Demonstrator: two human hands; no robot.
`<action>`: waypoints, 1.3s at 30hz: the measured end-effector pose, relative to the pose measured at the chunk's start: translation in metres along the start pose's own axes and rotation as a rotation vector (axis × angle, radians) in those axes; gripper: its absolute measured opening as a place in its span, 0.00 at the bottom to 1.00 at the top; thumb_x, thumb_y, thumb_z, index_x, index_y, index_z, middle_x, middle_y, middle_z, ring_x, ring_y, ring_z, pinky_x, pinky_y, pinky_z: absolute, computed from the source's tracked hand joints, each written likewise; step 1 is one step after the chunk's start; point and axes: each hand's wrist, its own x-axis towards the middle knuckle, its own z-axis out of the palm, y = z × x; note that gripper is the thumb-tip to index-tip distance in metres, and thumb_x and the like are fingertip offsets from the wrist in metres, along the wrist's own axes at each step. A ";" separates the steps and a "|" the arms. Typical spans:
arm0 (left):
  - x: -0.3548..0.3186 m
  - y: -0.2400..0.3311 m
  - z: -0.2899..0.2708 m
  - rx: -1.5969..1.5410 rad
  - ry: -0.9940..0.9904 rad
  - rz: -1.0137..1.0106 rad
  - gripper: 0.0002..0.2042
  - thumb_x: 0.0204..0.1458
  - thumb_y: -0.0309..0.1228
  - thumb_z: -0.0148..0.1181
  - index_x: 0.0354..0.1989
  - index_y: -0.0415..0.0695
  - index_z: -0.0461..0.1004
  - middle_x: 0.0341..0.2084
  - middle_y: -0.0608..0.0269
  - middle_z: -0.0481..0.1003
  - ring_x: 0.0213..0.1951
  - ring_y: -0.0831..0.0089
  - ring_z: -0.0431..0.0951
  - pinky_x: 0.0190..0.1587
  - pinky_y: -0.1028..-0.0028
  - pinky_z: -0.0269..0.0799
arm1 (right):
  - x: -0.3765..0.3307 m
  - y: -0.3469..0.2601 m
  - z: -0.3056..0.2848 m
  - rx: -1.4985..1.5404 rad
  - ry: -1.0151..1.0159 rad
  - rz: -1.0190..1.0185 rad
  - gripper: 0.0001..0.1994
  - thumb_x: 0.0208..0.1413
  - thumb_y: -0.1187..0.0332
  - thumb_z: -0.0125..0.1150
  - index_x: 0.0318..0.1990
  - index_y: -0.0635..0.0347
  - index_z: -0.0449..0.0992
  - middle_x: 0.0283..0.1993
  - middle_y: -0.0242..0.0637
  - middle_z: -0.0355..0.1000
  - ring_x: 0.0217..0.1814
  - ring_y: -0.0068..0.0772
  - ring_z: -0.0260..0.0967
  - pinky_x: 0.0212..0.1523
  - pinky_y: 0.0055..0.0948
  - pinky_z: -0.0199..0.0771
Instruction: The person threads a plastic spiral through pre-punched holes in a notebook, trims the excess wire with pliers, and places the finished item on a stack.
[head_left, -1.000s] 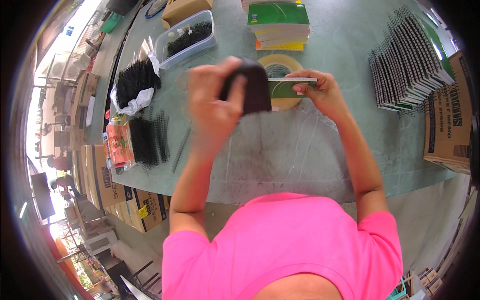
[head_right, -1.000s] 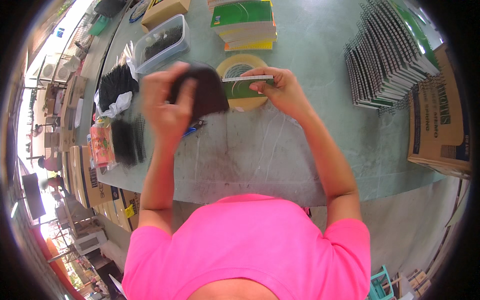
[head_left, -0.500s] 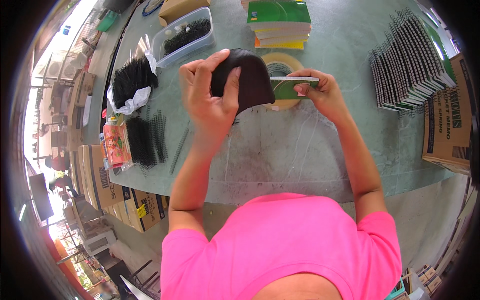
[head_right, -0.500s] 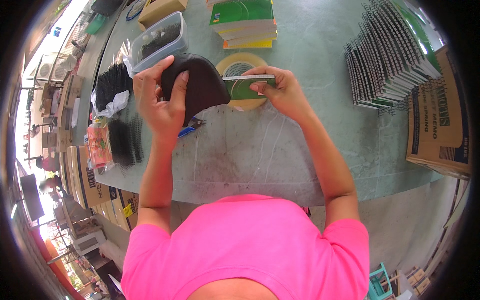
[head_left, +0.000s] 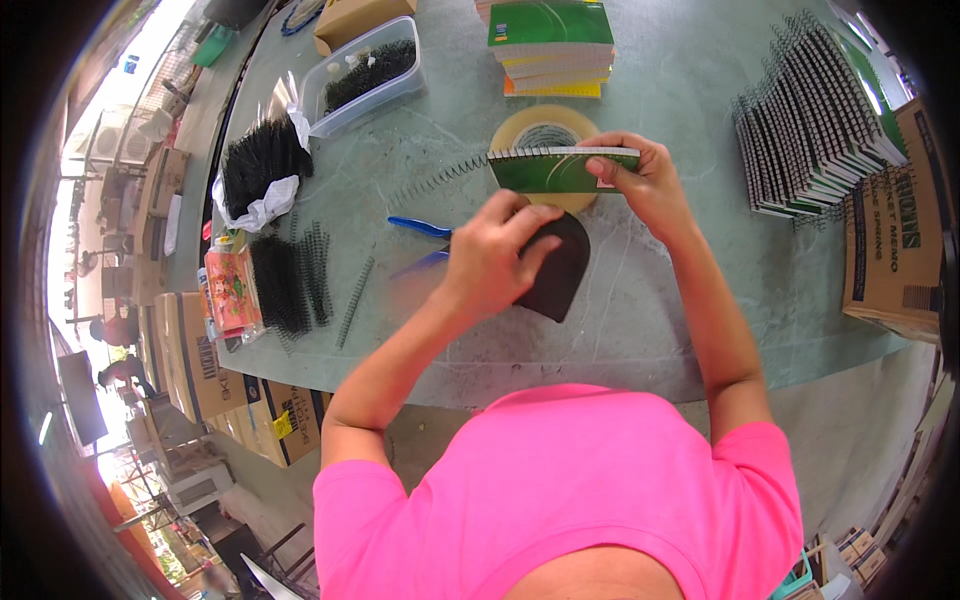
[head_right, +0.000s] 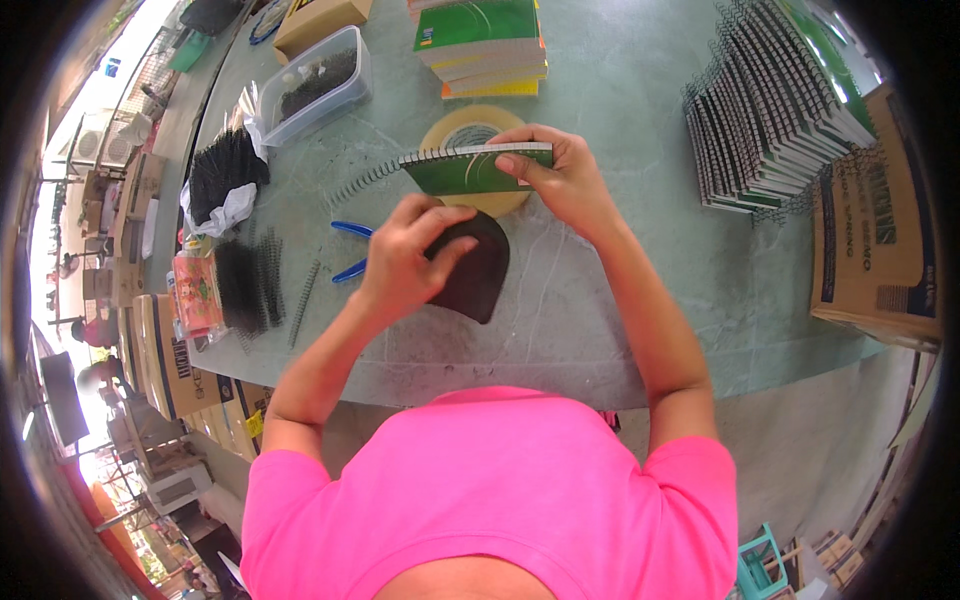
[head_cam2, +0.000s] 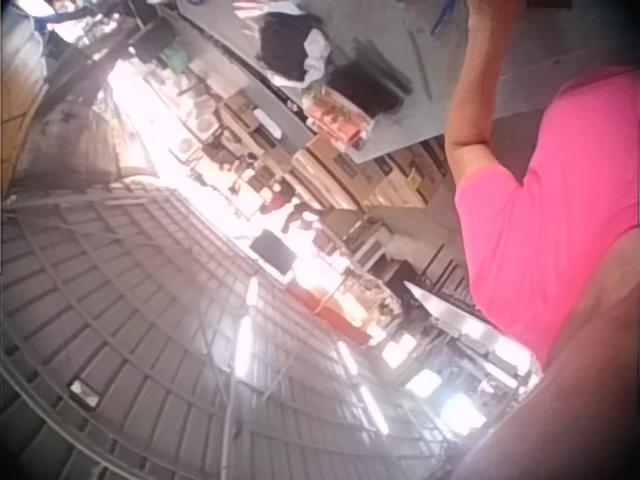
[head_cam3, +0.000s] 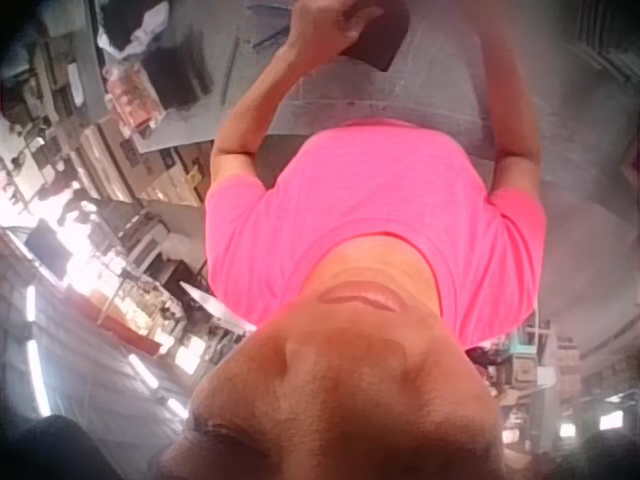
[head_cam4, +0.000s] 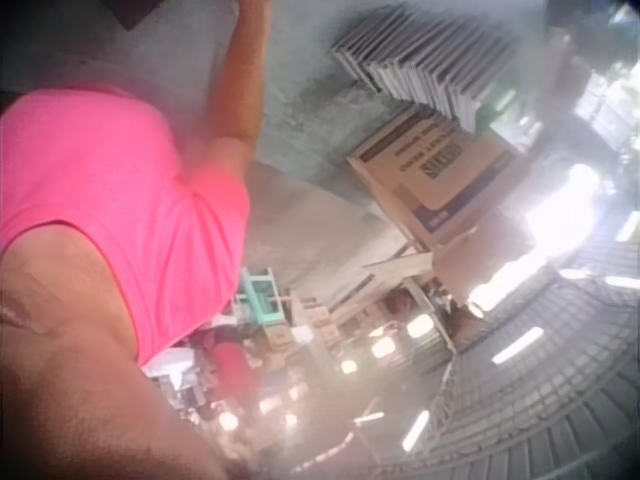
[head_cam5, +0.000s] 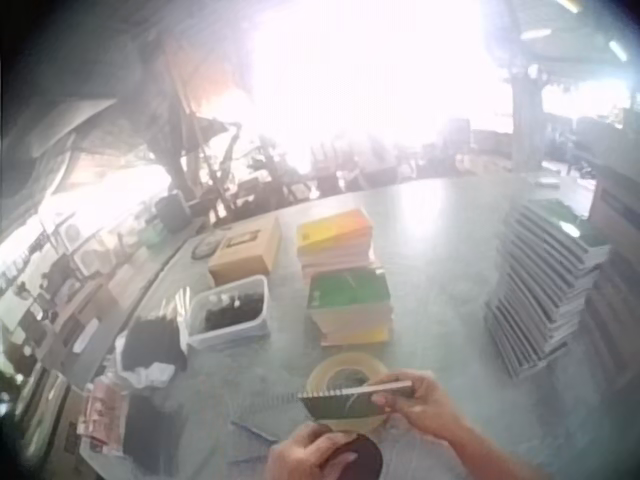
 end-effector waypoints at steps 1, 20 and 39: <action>-0.006 0.002 0.005 -0.007 -0.039 -0.016 0.17 0.39 0.26 0.68 0.40 0.46 0.76 0.32 0.57 0.70 0.37 0.61 0.72 0.38 0.69 0.69 | 0.000 -0.001 0.001 -0.013 0.007 0.001 0.09 0.51 0.73 0.62 0.41 0.62 0.77 0.35 0.28 0.74 0.33 0.16 0.66 0.34 0.19 0.69; 0.037 -0.012 -0.031 0.339 0.065 0.114 0.11 0.43 0.30 0.64 0.32 0.42 0.69 0.30 0.60 0.69 0.38 0.58 0.69 0.42 0.64 0.63 | -0.005 -0.025 0.030 -0.951 0.114 -0.499 0.07 0.49 0.68 0.61 0.37 0.53 0.77 0.33 0.31 0.74 0.42 0.43 0.66 0.41 0.36 0.69; 0.038 -0.015 -0.030 0.315 0.113 0.121 0.11 0.47 0.34 0.62 0.37 0.42 0.74 0.33 0.60 0.72 0.39 0.60 0.71 0.41 0.64 0.64 | -0.005 -0.024 0.035 -0.947 0.113 -0.452 0.10 0.50 0.61 0.61 0.36 0.56 0.77 0.35 0.34 0.74 0.40 0.41 0.66 0.40 0.35 0.69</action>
